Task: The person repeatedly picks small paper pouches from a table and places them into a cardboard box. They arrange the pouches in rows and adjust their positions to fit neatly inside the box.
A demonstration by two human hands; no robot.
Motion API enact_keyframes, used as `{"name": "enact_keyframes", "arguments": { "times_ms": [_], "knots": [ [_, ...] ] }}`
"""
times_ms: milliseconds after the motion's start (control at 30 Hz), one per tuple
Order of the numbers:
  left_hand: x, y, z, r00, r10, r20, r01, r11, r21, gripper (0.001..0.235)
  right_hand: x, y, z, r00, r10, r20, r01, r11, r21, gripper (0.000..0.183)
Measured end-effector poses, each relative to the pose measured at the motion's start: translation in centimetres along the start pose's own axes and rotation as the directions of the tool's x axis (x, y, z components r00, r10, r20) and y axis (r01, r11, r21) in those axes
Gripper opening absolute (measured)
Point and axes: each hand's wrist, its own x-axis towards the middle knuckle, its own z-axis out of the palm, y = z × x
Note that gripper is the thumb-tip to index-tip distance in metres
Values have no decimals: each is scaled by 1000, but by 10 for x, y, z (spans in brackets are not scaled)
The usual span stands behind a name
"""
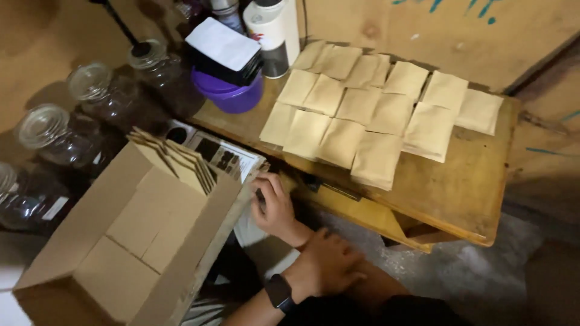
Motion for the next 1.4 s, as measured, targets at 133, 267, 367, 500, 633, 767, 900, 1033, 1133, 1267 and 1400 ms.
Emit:
{"name": "enact_keyframes", "arguments": {
  "times_ms": [133,267,367,500,633,767,900,1033,1133,1267,1400],
  "knots": [
    [8,-22,-14,996,-12,-84,16,999,41,28,-15,31,-48,976,-74,205,110,979,-169,17],
    [12,-35,-18,968,81,-238,-76,997,34,30,-88,143,-87,456,641,618,-513,756,-406,21],
    [21,-69,10,901,23,-432,-23,1000,5,46,-33,19,-179,939,130,318,-55,971,-233,25],
    [53,-74,-11,878,-35,-478,-4,997,-80,35,-46,48,-216,981,38,-193,-156,744,-650,12],
    [90,-87,26,853,3,-521,18,999,36,44,-30,75,-250,687,622,-376,-654,754,54,24],
    [108,-89,42,890,-15,-457,64,994,92,50,14,53,-245,321,925,-204,-771,381,511,54],
    [115,-92,42,911,-78,-406,116,991,71,58,4,81,-248,292,937,-192,-739,349,577,56],
    [122,-91,38,937,-129,-326,148,988,35,72,17,84,-256,219,969,-112,-791,243,562,62],
    [123,-90,37,946,-127,-298,141,990,25,72,32,80,-252,204,974,-100,-823,226,522,64],
    [123,-95,48,947,-116,-299,108,993,-44,71,28,82,-245,232,956,-181,-873,286,395,68],
    [120,-97,69,910,-75,-408,67,997,-35,47,36,66,-237,354,908,-226,-898,397,187,70]
  ]
}}
